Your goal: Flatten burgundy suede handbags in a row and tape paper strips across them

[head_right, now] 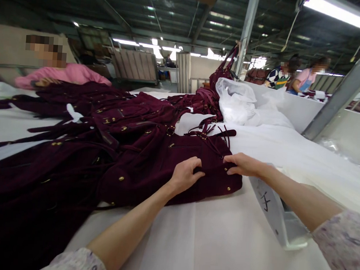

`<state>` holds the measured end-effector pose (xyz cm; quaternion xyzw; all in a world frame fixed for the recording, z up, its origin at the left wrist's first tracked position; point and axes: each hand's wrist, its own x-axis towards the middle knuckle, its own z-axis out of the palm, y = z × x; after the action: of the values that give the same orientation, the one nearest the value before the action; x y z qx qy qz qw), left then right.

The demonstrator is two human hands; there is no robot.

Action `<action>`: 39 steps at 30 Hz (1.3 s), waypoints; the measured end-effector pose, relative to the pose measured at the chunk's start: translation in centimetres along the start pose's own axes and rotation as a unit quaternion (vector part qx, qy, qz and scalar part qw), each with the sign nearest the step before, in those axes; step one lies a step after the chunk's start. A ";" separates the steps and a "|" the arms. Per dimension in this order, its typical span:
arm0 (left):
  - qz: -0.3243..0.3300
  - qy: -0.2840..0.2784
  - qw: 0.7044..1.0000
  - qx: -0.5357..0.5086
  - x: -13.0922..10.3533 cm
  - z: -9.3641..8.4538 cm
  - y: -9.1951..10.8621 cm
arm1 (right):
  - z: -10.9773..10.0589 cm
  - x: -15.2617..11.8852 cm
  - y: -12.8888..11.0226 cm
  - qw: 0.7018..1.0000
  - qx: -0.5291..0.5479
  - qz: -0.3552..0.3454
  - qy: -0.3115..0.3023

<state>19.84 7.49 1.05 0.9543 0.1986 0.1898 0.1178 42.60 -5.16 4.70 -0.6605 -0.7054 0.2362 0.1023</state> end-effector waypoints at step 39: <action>0.212 -0.022 0.948 0.238 -7.0 -1.3 -1.8 | 10.6 -2.4 0.3 0.882 -0.409 -0.083 0.218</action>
<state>12.74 6.31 -0.57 0.9786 0.0289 0.1363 -0.1513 38.34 -9.56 -4.22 -0.6179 -0.7510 -0.2327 -0.0063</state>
